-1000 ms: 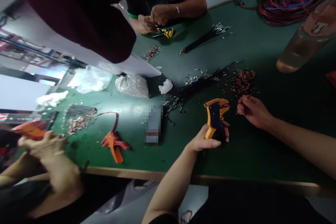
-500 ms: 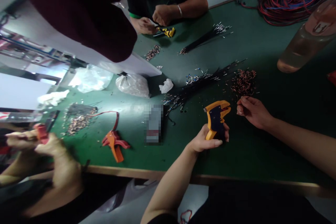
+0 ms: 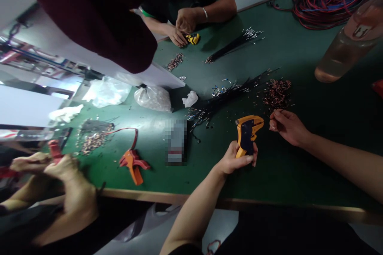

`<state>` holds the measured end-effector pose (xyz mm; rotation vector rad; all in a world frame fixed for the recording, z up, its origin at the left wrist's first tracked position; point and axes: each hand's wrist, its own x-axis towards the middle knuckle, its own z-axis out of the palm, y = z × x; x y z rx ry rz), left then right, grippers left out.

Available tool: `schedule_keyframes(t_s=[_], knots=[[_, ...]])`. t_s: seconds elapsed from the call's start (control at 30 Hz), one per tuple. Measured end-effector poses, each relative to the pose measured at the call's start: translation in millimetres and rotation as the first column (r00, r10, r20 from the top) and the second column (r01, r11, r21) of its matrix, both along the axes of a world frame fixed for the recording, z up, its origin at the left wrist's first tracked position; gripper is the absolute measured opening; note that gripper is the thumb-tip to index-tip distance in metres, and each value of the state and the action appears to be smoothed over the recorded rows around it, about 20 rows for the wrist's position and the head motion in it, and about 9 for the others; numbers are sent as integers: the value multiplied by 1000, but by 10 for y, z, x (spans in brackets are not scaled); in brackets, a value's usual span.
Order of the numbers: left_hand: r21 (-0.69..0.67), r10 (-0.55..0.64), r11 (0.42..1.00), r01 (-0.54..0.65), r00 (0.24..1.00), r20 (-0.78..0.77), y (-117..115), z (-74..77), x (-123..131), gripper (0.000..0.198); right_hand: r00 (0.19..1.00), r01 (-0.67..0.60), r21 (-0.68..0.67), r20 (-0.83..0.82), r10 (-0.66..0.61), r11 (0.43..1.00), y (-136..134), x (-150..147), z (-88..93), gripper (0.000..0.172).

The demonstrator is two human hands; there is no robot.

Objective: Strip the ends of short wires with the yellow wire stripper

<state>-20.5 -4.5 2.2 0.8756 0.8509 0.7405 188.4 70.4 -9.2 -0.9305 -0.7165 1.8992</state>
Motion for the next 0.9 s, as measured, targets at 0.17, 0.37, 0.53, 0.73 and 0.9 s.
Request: schedule_keyframes(t_s=[0.17, 0.37, 0.53, 0.73, 0.9], knots=[[-32, 123, 992, -123, 992, -5, -14, -110, 89, 42, 997, 72, -6, 40, -72, 997, -9, -14, -8, 47], [-18, 74, 997, -72, 977, 200, 18, -179, 53, 44, 993, 99, 12, 58, -99, 995, -7, -33, -27, 48], [75, 61, 993, -87, 955, 290, 100, -195, -37, 54, 994, 102, 7, 49, -103, 995, 9, -25, -31, 48], [139, 153, 972, -188, 962, 228, 146, -195, -80, 62, 995, 79, 75, 48, -83, 994, 16, -10, -34, 45], [138, 177, 970, -201, 970, 167, 123, -142, -66, 64, 967, 82, 312, 205, -152, 947, -74, -8, 43, 40]])
